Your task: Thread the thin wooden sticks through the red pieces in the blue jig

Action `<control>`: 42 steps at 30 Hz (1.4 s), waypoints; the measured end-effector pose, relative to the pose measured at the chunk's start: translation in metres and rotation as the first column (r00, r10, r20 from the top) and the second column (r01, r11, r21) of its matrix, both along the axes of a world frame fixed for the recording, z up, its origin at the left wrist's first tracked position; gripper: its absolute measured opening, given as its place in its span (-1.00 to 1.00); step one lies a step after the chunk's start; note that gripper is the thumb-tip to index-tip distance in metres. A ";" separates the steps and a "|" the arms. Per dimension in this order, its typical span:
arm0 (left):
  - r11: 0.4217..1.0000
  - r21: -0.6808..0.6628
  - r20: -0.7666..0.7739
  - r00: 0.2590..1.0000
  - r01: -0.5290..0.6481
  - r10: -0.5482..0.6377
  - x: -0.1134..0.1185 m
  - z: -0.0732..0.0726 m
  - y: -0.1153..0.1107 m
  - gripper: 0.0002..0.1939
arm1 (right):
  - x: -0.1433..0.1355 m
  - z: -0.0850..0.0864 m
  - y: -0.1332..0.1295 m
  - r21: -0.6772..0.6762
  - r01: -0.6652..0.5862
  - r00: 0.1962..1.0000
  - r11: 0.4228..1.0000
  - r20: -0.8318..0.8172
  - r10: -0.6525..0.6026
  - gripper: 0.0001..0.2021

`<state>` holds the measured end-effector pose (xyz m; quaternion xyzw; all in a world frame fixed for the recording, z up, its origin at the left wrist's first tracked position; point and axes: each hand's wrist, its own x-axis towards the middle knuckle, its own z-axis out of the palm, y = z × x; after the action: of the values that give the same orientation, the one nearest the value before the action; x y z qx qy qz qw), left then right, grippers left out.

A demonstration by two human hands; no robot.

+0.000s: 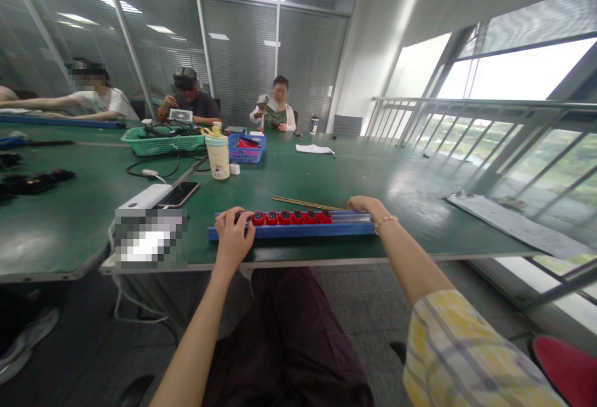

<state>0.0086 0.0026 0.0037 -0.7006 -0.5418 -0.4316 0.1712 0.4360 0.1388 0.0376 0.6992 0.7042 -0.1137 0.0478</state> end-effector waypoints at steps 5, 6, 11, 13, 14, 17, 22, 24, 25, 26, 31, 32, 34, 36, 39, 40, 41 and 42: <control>1.000 0.008 0.001 1.000 0.005 -0.005 0.000 -0.001 0.001 -0.75 | 0.006 -0.009 -0.001 0.110 -0.001 0.999 0.994 -0.033 0.004 -0.91; 1.000 0.009 0.001 1.000 0.006 -0.007 0.000 -0.001 0.001 -0.75 | 0.007 -0.011 -0.002 0.141 -0.001 0.999 0.990 -0.040 0.007 -0.90; 1.000 0.000 0.005 1.000 0.007 -0.007 0.000 0.000 0.000 -0.75 | 0.014 -0.027 -0.011 0.305 0.018 0.997 0.952 -0.079 0.006 -0.78; 1.000 -0.004 0.006 1.000 0.008 -0.008 0.000 0.001 0.000 -0.75 | 0.015 -0.033 -0.014 0.355 0.021 0.996 0.935 -0.094 0.013 -0.75; 1.000 -0.005 0.005 1.000 0.008 -0.008 0.000 0.001 0.000 -0.75 | 0.016 -0.035 -0.016 0.384 0.015 0.994 0.923 -0.103 0.027 -0.75; 1.000 -0.003 0.002 1.000 0.009 -0.009 0.000 0.001 0.001 -0.75 | 0.016 -0.040 -0.020 0.502 -0.004 0.987 0.865 -0.139 0.086 -0.74; 1.000 -0.005 0.001 1.000 0.008 -0.008 0.000 0.001 0.001 -0.74 | 0.013 -0.039 -0.030 0.708 0.008 0.972 0.706 -0.172 0.162 -0.71; 1.000 -0.004 -0.002 1.000 0.006 -0.006 0.000 0.001 0.001 -0.74 | 0.010 -0.037 -0.037 0.784 0.040 0.967 0.619 -0.186 0.173 -0.70; 1.000 -0.003 -0.003 1.000 0.005 -0.005 0.000 0.000 0.000 -0.75 | 0.009 -0.036 -0.041 0.817 0.066 0.966 0.573 -0.196 0.169 -0.70; 1.000 -0.003 -0.003 1.000 0.004 -0.004 0.000 0.000 0.000 -0.74 | 0.007 -0.036 -0.046 0.843 0.093 0.965 0.530 -0.208 0.162 -0.70; 1.000 -0.007 0.001 1.000 0.011 -0.011 0.000 0.000 0.000 -0.74 | -0.005 -0.046 -0.070 0.895 0.237 0.936 0.379 -0.314 0.157 -0.68; 1.000 -0.008 0.001 1.000 0.013 -0.013 0.000 0.001 0.000 -0.74 | -0.008 -0.049 -0.075 0.890 0.261 0.926 0.373 -0.340 0.162 -0.68; 1.000 -0.006 0.005 1.000 0.013 -0.013 0.000 0.001 0.000 -0.74 | -0.012 -0.053 -0.084 0.880 0.301 0.909 0.366 -0.382 0.170 -0.69; 1.000 -0.006 0.010 1.000 0.011 -0.011 0.001 0.002 0.000 -0.74 | -0.017 -0.055 -0.092 0.871 0.318 0.897 0.375 -0.405 0.179 -0.70; 1.000 -0.007 0.017 1.000 0.014 -0.013 0.002 0.002 -0.001 -0.74 | -0.023 -0.055 -0.100 0.864 0.323 0.885 0.386 -0.421 0.201 -0.73; 1.000 -0.009 0.018 1.000 0.018 -0.018 0.002 0.002 -0.001 -0.74 | -0.024 -0.055 -0.102 0.863 0.322 0.881 0.389 -0.424 0.211 -0.73; 1.000 -0.008 0.018 1.000 0.023 -0.023 0.002 0.003 -0.001 -0.74 | -0.025 -0.055 -0.104 0.861 0.321 0.877 0.394 -0.428 0.220 -0.73; 1.000 -0.008 0.018 0.999 0.029 -0.029 0.002 0.003 -0.001 -0.73 | -0.026 -0.055 -0.105 0.858 0.320 0.873 0.401 -0.431 0.227 -0.73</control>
<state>0.0103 0.0016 0.0064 -0.7052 -0.5349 -0.4380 0.1572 0.4095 0.0341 -0.0170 0.5767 0.6162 0.1178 -0.5233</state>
